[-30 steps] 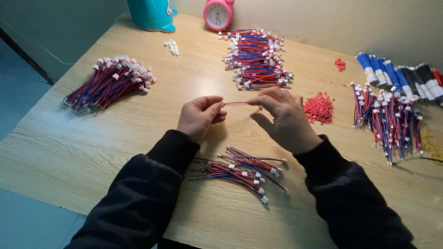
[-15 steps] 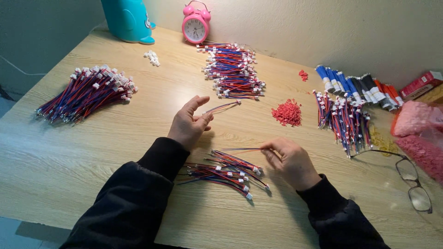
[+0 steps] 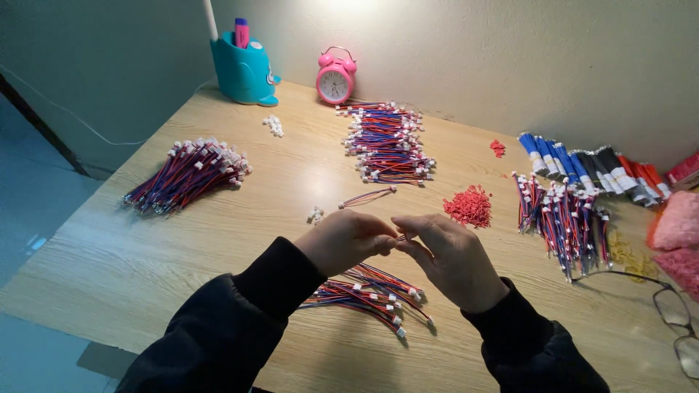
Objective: Manually assembling small electrical connectors by inserting wires into plastic housings
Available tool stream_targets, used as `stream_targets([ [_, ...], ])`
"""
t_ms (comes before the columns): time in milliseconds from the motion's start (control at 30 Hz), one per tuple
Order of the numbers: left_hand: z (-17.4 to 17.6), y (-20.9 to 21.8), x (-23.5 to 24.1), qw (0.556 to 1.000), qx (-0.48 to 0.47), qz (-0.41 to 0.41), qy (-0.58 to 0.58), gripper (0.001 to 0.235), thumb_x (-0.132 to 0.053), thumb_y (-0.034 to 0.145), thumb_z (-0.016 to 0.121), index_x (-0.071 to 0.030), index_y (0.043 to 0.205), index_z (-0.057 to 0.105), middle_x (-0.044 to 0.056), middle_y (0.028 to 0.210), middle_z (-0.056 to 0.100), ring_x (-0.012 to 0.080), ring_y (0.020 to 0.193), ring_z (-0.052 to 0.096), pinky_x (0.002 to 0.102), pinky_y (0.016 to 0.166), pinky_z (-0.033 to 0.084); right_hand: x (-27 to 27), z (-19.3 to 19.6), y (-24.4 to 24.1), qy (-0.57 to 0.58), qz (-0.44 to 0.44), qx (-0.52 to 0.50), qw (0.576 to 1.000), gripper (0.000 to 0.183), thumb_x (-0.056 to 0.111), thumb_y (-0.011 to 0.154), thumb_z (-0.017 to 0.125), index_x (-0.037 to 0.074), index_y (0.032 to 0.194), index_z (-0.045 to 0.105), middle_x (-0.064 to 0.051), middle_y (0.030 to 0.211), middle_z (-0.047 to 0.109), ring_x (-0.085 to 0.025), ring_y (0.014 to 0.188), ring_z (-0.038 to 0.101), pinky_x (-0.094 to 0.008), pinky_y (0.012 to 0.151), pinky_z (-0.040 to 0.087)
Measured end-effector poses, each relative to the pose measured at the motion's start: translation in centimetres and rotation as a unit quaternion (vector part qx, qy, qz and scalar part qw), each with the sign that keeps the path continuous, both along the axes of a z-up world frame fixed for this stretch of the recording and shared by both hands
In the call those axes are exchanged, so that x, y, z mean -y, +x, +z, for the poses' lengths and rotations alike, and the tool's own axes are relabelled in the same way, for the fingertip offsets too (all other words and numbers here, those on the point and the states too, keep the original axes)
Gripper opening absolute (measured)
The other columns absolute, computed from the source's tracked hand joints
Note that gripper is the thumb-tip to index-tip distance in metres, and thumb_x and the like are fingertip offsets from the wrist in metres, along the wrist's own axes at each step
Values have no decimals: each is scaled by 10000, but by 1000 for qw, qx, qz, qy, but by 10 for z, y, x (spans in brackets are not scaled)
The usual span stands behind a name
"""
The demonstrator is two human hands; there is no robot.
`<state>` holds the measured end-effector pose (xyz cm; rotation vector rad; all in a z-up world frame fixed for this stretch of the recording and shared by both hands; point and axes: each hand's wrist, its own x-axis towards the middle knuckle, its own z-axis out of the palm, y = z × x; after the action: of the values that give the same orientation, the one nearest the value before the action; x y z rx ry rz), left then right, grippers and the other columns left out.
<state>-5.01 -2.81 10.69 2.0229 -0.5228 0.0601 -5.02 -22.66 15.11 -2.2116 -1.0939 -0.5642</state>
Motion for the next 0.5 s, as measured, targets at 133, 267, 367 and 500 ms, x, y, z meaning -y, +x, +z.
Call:
stream_targets([
  [133, -29, 11, 8, 978, -127, -26, -166, 147, -85, 909, 622, -7, 982, 723, 112, 737, 715, 161, 713, 688, 291, 699, 574, 6, -12, 9, 52, 36, -105, 992, 376, 97, 793, 753, 121, 1162, 683, -110, 894, 705, -256, 824, 718, -379, 733, 574],
  [267, -32, 8, 13, 973, -158, 32, -162, 120, -137, 866, 675, -50, 908, 747, 87, 663, 716, 129, 622, 688, 240, 605, 560, 12, -42, 18, 186, 48, -336, 922, 406, -22, 825, 696, 25, 1224, 633, -133, 886, 713, -159, 841, 686, -373, 829, 559],
  [367, -43, 8, 21, 976, -142, 56, -154, 113, -161, 862, 678, -84, 903, 750, 68, 651, 698, 112, 632, 665, 246, 607, 561, 6, -55, 21, 233, 26, -411, 881, 346, -16, 813, 722, -13, 1150, 642, -137, 813, 692, -166, 735, 697, -328, 724, 589],
  [500, -38, 10, -2, 990, -100, 102, -19, 107, -275, 836, 683, -220, 882, 763, -11, 702, 728, 131, 698, 724, 272, 618, 561, 19, -80, 42, 256, -3, -436, 863, 298, -22, 828, 696, -28, 1122, 645, -135, 777, 668, -173, 700, 695, -321, 682, 589],
])
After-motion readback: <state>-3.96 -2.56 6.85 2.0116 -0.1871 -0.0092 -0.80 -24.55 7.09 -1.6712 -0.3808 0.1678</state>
